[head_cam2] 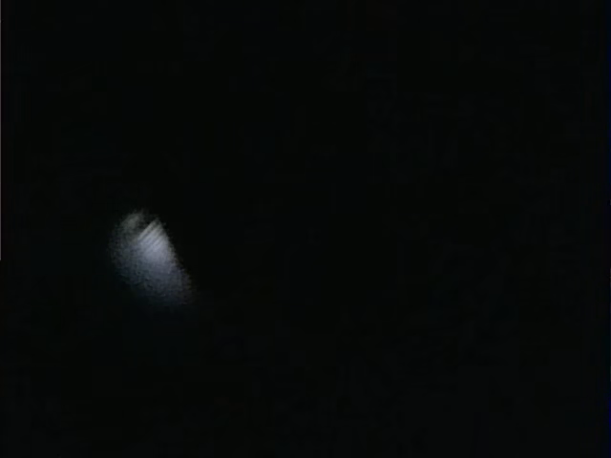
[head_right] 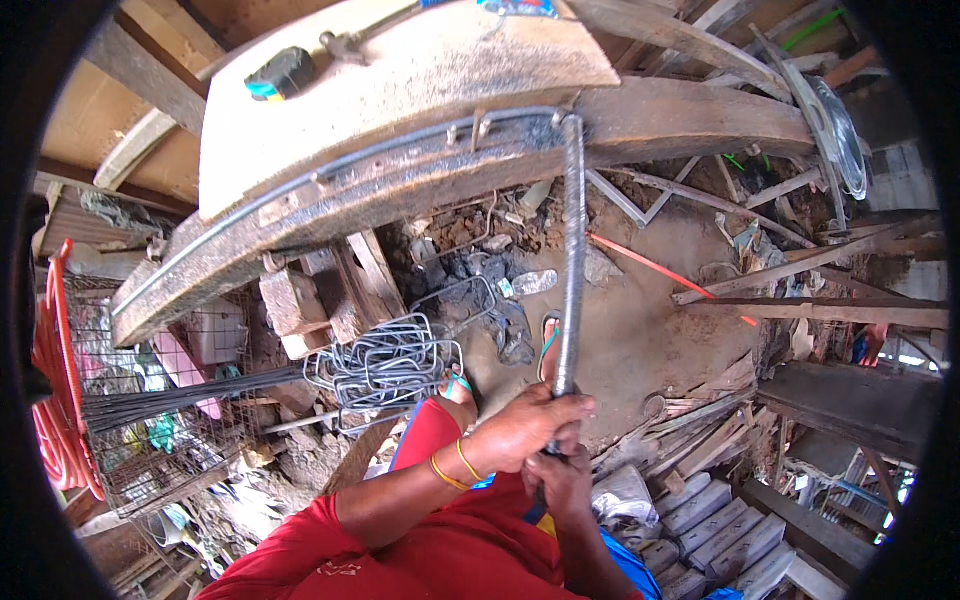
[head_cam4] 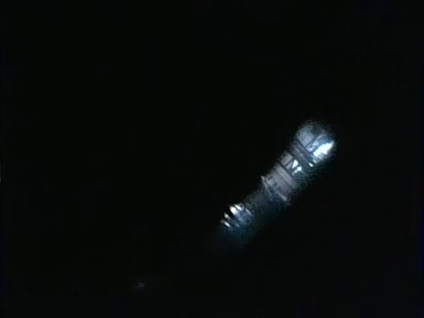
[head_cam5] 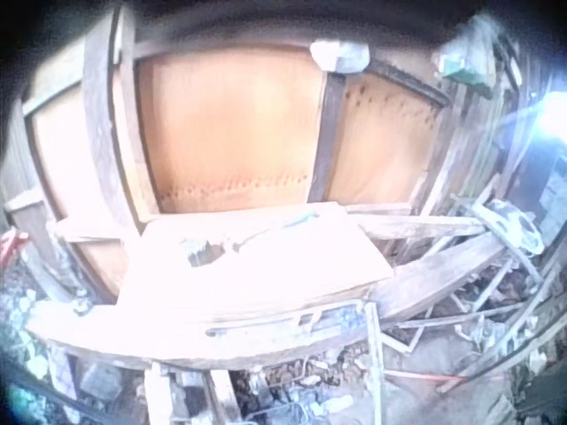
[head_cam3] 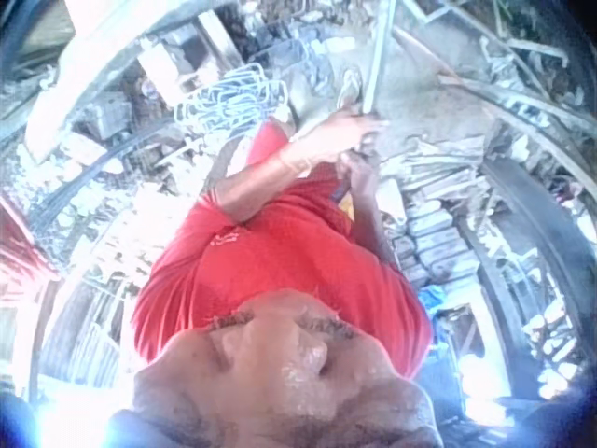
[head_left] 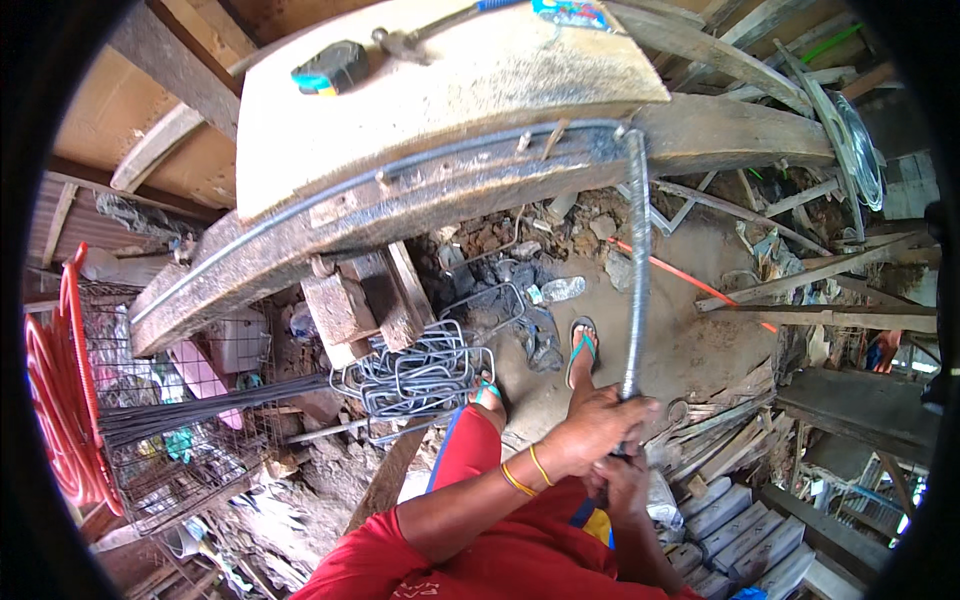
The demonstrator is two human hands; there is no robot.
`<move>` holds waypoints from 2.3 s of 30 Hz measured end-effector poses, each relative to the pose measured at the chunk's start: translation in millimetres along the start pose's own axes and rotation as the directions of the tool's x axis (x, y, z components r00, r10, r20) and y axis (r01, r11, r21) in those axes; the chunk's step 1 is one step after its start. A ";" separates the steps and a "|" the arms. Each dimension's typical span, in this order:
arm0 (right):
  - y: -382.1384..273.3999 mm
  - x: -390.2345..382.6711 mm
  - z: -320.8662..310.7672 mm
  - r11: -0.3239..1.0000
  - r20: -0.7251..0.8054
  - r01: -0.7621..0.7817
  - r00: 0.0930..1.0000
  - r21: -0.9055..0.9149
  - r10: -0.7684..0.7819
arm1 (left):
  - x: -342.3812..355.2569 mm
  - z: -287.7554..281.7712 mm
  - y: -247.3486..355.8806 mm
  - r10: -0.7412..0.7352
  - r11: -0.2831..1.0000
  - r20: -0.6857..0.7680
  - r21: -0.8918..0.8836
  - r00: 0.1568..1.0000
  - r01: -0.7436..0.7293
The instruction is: The person bends metal rods into rectangular shapes using a wooden beam as a lever and a hammer to adjust the bends. They repeatedly pick up rods, bend them, and place the finished pieces aside.
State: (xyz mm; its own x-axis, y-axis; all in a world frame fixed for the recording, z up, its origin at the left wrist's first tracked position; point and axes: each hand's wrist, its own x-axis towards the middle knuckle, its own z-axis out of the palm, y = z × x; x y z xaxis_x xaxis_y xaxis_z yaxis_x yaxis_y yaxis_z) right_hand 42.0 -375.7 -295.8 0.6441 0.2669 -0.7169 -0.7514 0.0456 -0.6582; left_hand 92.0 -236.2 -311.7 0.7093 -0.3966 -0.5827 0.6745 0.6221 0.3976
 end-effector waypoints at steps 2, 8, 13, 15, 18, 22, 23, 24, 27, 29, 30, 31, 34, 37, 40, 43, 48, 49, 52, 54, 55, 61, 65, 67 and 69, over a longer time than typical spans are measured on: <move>0.7 1.3 -6.4 0.993 -0.044 0.121 0.992 -0.007 -0.121 | 3.7 2.2 1.9 0.018 0.997 0.051 -0.072 0.999 -0.014; -64.0 6.2 -31.8 0.974 0.158 -0.027 0.985 -0.226 0.064 | -20.0 22.1 34.9 0.460 0.571 -0.064 0.785 0.885 -0.240; -93.3 -23.9 -94.0 0.893 -0.010 -0.113 0.993 -0.436 0.120 | -117.4 -78.8 155.6 0.981 0.164 -0.176 0.977 0.081 0.135; -89.8 -49.9 -138.4 0.827 -0.070 -0.065 0.997 -0.558 0.031 | -155.7 -121.7 209.2 0.976 -0.084 0.169 0.874 -0.136 0.479; -70.2 -81.8 -183.5 0.721 -0.159 -0.048 0.983 -0.691 -0.087 | -175.4 -164.5 243.1 0.999 -0.037 0.013 0.791 0.044 0.611; -45.8 -120.5 -194.9 0.681 -0.337 -0.082 0.908 -0.727 -0.250 | -174.1 -196.3 250.8 0.972 -0.172 0.034 0.774 0.231 0.609; -41.3 -131.3 -192.0 0.688 -0.338 -0.038 0.889 -0.725 -0.307 | -172.1 -201.7 251.7 0.971 -0.172 0.034 0.783 0.236 0.598; -38.1 -140.6 -188.7 0.731 -0.346 -0.002 0.882 -0.682 -0.320 | -171.8 -206.9 253.3 0.973 -0.191 0.072 0.786 0.220 0.588; -27.7 -161.2 -179.2 0.810 -0.356 0.084 0.868 -0.581 -0.346 | -171.0 -217.8 261.6 0.966 -0.151 0.011 0.835 0.260 0.529; -20.6 -162.2 -177.6 0.743 -0.357 0.139 0.809 -0.655 -0.466 | -170.8 -221.8 266.0 0.957 -0.148 -0.023 0.817 0.288 0.557; -17.5 -159.8 -178.8 0.759 -0.407 0.087 0.801 -0.646 -0.438 | -170.9 -222.7 266.8 0.946 -0.171 -0.025 0.808 0.323 0.563; -14.1 -156.4 -180.5 0.721 -0.432 0.074 0.756 -0.689 -0.491 | -171.1 -222.6 266.9 0.936 -0.191 -0.026 0.799 0.350 0.570; -11.9 -144.0 -190.2 0.319 -0.127 0.212 0.616 -0.924 -0.777 | -175.5 -212.8 264.8 0.928 -0.265 0.054 0.792 0.368 0.550; -27.2 -131.5 -201.5 0.555 -0.314 0.114 0.724 -0.824 -0.614 | -188.7 -179.5 268.9 0.960 -0.104 -0.020 0.901 0.279 0.422; -60.9 -107.8 -211.1 0.634 -0.277 0.201 0.773 -0.747 -0.571 | -212.7 -115.7 292.1 0.944 -0.325 0.321 0.882 0.070 0.341; -111.6 -70.8 -227.7 0.409 -0.115 0.287 0.683 -0.866 -0.722 | -245.7 -28.4 322.8 0.892 -0.361 0.431 0.859 -0.133 0.363; -191.9 -26.3 -269.9 0.074 0.147 0.265 0.723 -0.961 -0.675 | -306.2 94.5 338.4 0.989 -0.078 0.047 0.970 -0.140 -0.231; -204.9 -18.4 -277.5 0.047 0.205 0.300 0.750 -0.953 -0.628 | -310.7 109.2 337.4 0.986 -0.027 -0.037 0.927 -0.163 -0.374; -236.1 1.9 -297.8 0.032 0.294 0.353 0.823 -0.935 -0.485 | -322.4 133.0 330.9 0.976 -0.094 -0.071 0.716 -0.207 -0.692; -255.2 15.4 -308.6 0.002 0.315 0.345 0.860 -0.939 -0.401 | -329.1 134.4 326.8 0.950 -0.143 -0.138 0.607 -0.281 -0.782; -263.6 21.7 -313.0 -0.034 0.323 0.333 0.877 -0.942 -0.357 | -333.4 132.2 324.0 0.945 -0.181 -0.122 0.578 -0.304 -0.796; -310.1 55.3 -322.5 -0.095 0.399 0.387 0.882 -0.917 -0.252 | -360.0 116.3 295.6 0.917 -0.245 -0.173 0.468 -0.360 -0.849; -336.2 70.7 -321.4 -0.175 0.460 0.427 0.851 -0.887 -0.254 | -365.6 128.2 277.0 0.877 -0.273 -0.239 0.464 -0.416 -0.843; -345.9 77.0 -320.7 -0.174 0.481 0.449 0.839 -0.876 -0.254 | -365.3 138.1 271.2 0.872 -0.291 -0.232 0.463 -0.431 -0.837; -352.0 82.5 -320.5 -0.185 0.492 0.458 0.836 -0.869 -0.243 | -364.0 146.3 267.0 0.872 -0.301 -0.232 0.440 -0.431 -0.846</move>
State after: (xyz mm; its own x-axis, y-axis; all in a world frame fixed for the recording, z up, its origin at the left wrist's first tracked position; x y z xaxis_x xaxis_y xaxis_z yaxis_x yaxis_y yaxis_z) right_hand 405.4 -678.3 -196.9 0.6509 0.6857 -0.3259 0.5585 -0.7232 -0.4062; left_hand 43.8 -24.5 110.3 0.2351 0.8702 0.4330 -0.7132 -0.1483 0.6851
